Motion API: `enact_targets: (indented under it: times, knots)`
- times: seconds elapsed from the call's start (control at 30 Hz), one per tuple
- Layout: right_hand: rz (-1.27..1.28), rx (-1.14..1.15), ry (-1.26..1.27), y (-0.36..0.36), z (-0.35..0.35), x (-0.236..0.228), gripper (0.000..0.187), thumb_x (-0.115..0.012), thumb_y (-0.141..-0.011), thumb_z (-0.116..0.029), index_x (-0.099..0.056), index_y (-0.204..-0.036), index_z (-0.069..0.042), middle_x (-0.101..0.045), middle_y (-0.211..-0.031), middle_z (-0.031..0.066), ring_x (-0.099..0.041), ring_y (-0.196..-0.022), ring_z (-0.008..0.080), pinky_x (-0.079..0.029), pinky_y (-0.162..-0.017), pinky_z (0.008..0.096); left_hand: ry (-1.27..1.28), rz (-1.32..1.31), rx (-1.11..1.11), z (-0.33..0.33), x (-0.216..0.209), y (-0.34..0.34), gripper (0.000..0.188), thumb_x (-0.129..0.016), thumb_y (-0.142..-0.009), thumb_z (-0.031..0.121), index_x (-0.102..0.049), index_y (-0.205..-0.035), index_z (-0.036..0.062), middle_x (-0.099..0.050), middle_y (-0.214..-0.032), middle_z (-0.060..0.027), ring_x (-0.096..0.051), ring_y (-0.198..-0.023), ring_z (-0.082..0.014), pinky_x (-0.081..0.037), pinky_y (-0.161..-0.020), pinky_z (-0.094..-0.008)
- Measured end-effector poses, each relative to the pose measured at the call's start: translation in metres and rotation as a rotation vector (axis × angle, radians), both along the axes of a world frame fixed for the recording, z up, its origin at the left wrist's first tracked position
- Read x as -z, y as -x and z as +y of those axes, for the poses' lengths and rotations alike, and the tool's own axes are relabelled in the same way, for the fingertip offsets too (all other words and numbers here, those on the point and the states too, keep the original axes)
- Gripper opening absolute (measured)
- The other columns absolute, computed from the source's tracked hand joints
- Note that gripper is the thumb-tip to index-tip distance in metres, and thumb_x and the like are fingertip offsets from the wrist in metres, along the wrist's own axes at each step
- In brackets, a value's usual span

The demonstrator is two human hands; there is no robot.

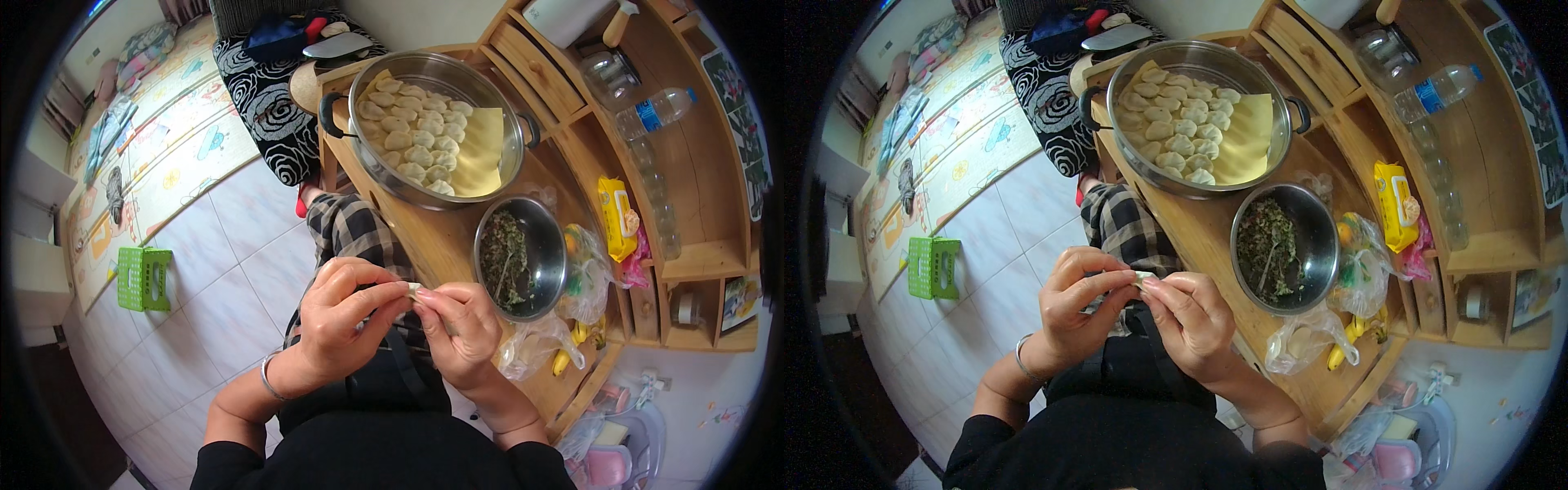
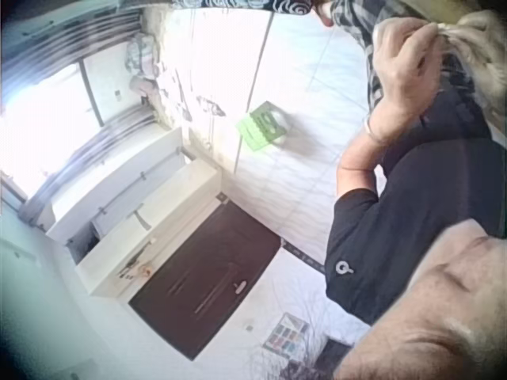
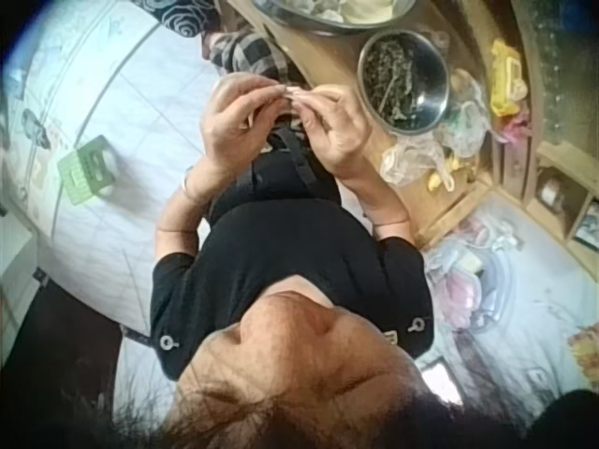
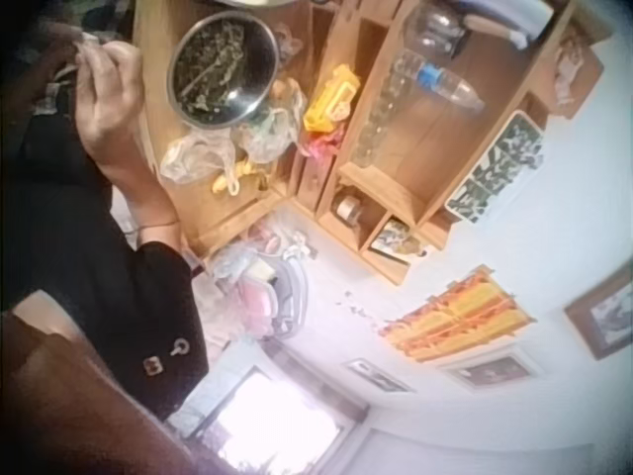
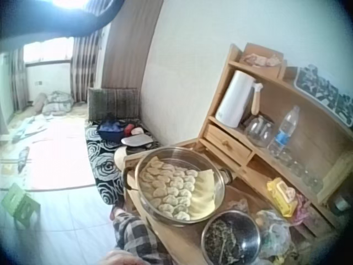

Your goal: The person sits on the floor and repeatedly scoops a green vegetable filling from a metal bowl into round dough wrappers using a spoon. They fold and pleat the edges of each wrapper to seal the dumpling, then place the finished dumpling into a large metal steamer tray. The process is repeated continuously.

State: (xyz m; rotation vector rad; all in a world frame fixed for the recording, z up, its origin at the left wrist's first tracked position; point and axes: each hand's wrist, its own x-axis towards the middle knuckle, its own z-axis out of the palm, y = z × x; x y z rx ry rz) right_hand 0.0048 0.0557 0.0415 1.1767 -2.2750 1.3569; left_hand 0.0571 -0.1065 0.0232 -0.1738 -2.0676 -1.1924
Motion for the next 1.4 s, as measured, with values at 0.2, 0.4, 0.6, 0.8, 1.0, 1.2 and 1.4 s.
enact_targets:
  times: [0.2,0.4,0.6,0.8,1.0,1.2,1.4]
  knots:
    - [-0.015,0.016,0.004,-0.003,0.001,0.002,0.021,-0.072,-0.080,0.002,-0.068,-0.100,-0.002,-0.062,-0.089,0.0103,-0.061,-0.076,0.0200,-0.049,-0.066,0.0272,0.079,0.018,-0.002,0.003,-0.001,0.003,0.023,-0.073,-0.070,-0.005,-0.065,-0.090,0.0015,-0.064,-0.089,-0.0100,-0.061,-0.081,-0.0257,-0.049,-0.069,-0.0339]
    - [0.027,0.069,-0.004,0.003,0.005,0.001,0.023,-0.073,-0.079,0.002,-0.068,-0.101,-0.002,-0.061,-0.090,0.0103,-0.062,-0.073,0.0200,-0.050,-0.062,0.0277,-0.077,-0.039,0.023,0.007,-0.002,0.004,0.025,-0.075,-0.072,-0.002,-0.065,-0.095,-0.0003,-0.063,-0.091,-0.0106,-0.061,-0.077,-0.0219,-0.051,-0.064,-0.0309]
    - [0.013,0.091,-0.002,0.003,0.006,0.000,0.023,-0.074,-0.079,0.000,-0.069,-0.101,-0.003,-0.060,-0.091,0.0095,-0.062,-0.071,0.0187,-0.050,-0.059,0.0266,-0.239,-0.221,0.040,0.012,-0.002,-0.006,0.019,-0.075,-0.077,0.001,-0.066,-0.093,-0.0002,-0.062,-0.085,-0.0094,-0.063,-0.067,-0.0159,-0.052,-0.058,-0.0253]
    - [0.007,0.058,0.010,0.006,0.005,0.002,0.023,-0.075,-0.078,-0.002,-0.069,-0.100,-0.002,-0.061,-0.094,0.0094,-0.063,-0.073,0.0196,-0.051,-0.061,0.0275,-0.192,-0.194,-0.020,0.013,0.001,-0.002,0.014,-0.074,-0.075,-0.003,-0.066,-0.086,0.0008,-0.062,-0.080,-0.0094,-0.062,-0.065,-0.0182,-0.050,-0.056,-0.0274]
    - [-0.014,0.076,-0.018,0.009,0.001,-0.001,0.021,-0.075,-0.079,-0.002,-0.067,-0.098,-0.001,-0.061,-0.090,0.0098,-0.064,-0.073,0.0210,-0.052,-0.060,0.0300,-0.016,-0.113,-0.088,0.016,0.005,0.003,0.018,-0.074,-0.072,-0.007,-0.065,-0.086,0.0003,-0.060,-0.075,-0.0105,-0.059,-0.061,-0.0197,-0.047,-0.052,-0.0275]
    - [0.030,0.121,-0.056,0.016,-0.002,0.003,0.019,-0.076,-0.077,-0.002,-0.069,-0.095,-0.003,-0.060,-0.084,0.0097,-0.060,-0.070,0.0206,-0.049,-0.059,0.0295,-0.022,-0.141,-0.064,0.016,0.008,0.013,0.017,-0.070,-0.075,-0.005,-0.064,-0.090,-0.0001,-0.061,-0.079,-0.0115,-0.060,-0.067,-0.0260,-0.049,-0.056,-0.0322]
    - [-0.103,0.264,-0.029,0.099,-0.001,-0.014,0.004,-0.067,-0.085,-0.002,-0.064,-0.088,-0.001,-0.058,-0.085,0.0071,-0.057,-0.075,0.0162,-0.047,-0.067,0.0269,-0.162,-0.216,-0.032,0.000,0.014,0.022,0.037,-0.072,-0.076,-0.001,-0.061,-0.111,0.0005,-0.062,-0.097,-0.0140,-0.063,-0.077,-0.0234,-0.053,-0.069,-0.0316]
